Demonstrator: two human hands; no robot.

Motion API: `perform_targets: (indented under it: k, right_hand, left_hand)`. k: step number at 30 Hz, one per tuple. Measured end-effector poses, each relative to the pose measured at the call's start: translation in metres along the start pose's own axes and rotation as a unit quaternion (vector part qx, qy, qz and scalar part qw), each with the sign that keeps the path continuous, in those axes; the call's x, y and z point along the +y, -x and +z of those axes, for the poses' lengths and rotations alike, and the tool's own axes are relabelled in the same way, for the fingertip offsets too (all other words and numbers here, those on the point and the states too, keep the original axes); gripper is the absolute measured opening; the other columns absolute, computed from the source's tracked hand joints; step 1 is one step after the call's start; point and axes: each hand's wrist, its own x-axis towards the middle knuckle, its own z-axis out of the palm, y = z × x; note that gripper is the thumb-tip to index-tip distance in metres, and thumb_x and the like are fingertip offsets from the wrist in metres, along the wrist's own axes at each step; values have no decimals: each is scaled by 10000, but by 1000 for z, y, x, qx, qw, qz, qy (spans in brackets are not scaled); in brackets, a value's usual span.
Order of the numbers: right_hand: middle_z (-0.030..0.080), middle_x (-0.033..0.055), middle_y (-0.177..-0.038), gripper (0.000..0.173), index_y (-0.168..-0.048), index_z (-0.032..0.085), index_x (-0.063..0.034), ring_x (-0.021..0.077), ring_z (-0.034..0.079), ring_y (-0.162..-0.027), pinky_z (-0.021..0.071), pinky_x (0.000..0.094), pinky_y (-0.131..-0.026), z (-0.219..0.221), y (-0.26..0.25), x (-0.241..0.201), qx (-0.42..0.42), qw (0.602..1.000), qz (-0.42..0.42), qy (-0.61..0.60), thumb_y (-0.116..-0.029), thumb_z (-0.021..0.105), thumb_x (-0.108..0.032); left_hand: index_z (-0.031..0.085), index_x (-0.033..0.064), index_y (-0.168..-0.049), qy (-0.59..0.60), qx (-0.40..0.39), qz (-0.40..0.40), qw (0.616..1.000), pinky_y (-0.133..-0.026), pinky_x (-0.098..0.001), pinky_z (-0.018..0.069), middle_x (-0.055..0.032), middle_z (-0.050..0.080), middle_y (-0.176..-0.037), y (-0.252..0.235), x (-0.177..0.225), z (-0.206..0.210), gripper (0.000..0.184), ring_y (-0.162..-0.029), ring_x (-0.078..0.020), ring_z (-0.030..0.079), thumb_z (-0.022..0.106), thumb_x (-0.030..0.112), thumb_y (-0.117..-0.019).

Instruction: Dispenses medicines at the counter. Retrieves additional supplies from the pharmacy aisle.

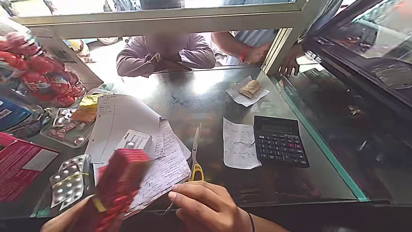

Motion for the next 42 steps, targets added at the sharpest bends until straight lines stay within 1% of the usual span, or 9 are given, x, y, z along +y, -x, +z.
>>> perform_targets:
  k: [3, 9, 14, 16, 21, 27, 34, 38, 42]
  right_hand:
    - [694, 148, -1118, 318, -1217, 697, 10, 184, 659, -1091, 528, 215, -953, 9, 0, -1, -5, 995, 53, 88, -1017, 631, -228]
    - [701, 144, -1079, 352, -1220, 724, -8, 150, 662, -1001, 503, 154, -902, 19, 8, 3, 5, 973, 167, 158, -978, 638, -247]
    - [683, 128, -1079, 326, -1134, 712, -49, 161, 663, -991, 538, 187, -849, 13, 1, 10, -13, 976, 191, 106, -903, 720, -280]
    - [694, 115, -1070, 272, -1051, 705, -61, 184, 664, -1003, 540, 217, -867, 11, -2, 11, -9, 980, 174, 101, -863, 757, -250]
    - [724, 129, -935, 203, -957, 703, 9, 250, 696, -906, 566, 298, -812, 5, -8, 4, -27, 980, 179, 79, -819, 788, -113]
    - [694, 158, -930, 160, -955, 736, 14, 292, 680, -894, 563, 307, -789, 4, -6, 5, -77, 976, 189, 81, -795, 730, 14]
    - [708, 130, -946, 129, -1019, 668, 6, 247, 689, -969, 545, 275, -895, -2, 1, 11, -95, 987, 128, 7, -897, 646, 42]
    - [698, 129, -951, 85, -1001, 655, -7, 249, 682, -995, 534, 278, -930, -4, -1, 15, -93, 988, 124, -24, -923, 645, 26]
    - [699, 84, -935, 74, -1010, 670, -53, 213, 686, -975, 556, 254, -861, 2, 0, 14, -85, 990, 97, 51, -961, 620, -27]
  left_hand:
    - [672, -45, -1150, -7, -71, 6, 997, -915, -159, 527, -95, 718, -1076, 4, 4, 52, 563, -1022, 17, 645, 856, 358, -803]
    - [707, 7, -1036, -26, -19, -83, 996, -758, -132, 550, -30, 722, -945, 8, 9, 93, 567, -849, 23, 668, 819, 460, -714]
    - [611, -12, -1306, -104, -97, -50, 989, -714, -286, 568, -104, 700, -1030, 2, 9, 87, 800, -849, -130, 677, 518, 676, -911]
    - [569, -9, -1396, -121, -134, -10, 983, -769, -378, 573, -193, 649, -1146, -2, 5, 86, 804, -952, -242, 665, 392, 663, -992]
    - [560, 14, -1397, -16, -229, 99, 968, -1147, -467, 387, -310, 490, -1471, -14, -2, 78, 539, -1405, -361, 472, 437, 432, -1079]
    - [645, -12, -1301, -18, -284, 130, 950, -1043, -456, 483, -272, 612, -1365, -25, 4, 74, 404, -1264, -369, 607, 491, 283, -1071]
    - [657, 137, -1255, -35, -301, 157, 940, -992, -361, 500, -202, 604, -1402, -33, -1, 69, 454, -1289, -235, 592, 471, 498, -1052]
    - [648, 106, -1144, -44, -323, 159, 932, -937, -386, 528, -228, 577, -1415, -39, -4, 66, 554, -1281, -264, 591, 413, 596, -1033]
    - [621, 91, -1012, 33, -322, 110, 940, -1011, -295, 497, -197, 552, -1398, -41, -10, 67, 348, -1323, -159, 529, 589, 437, -1005]
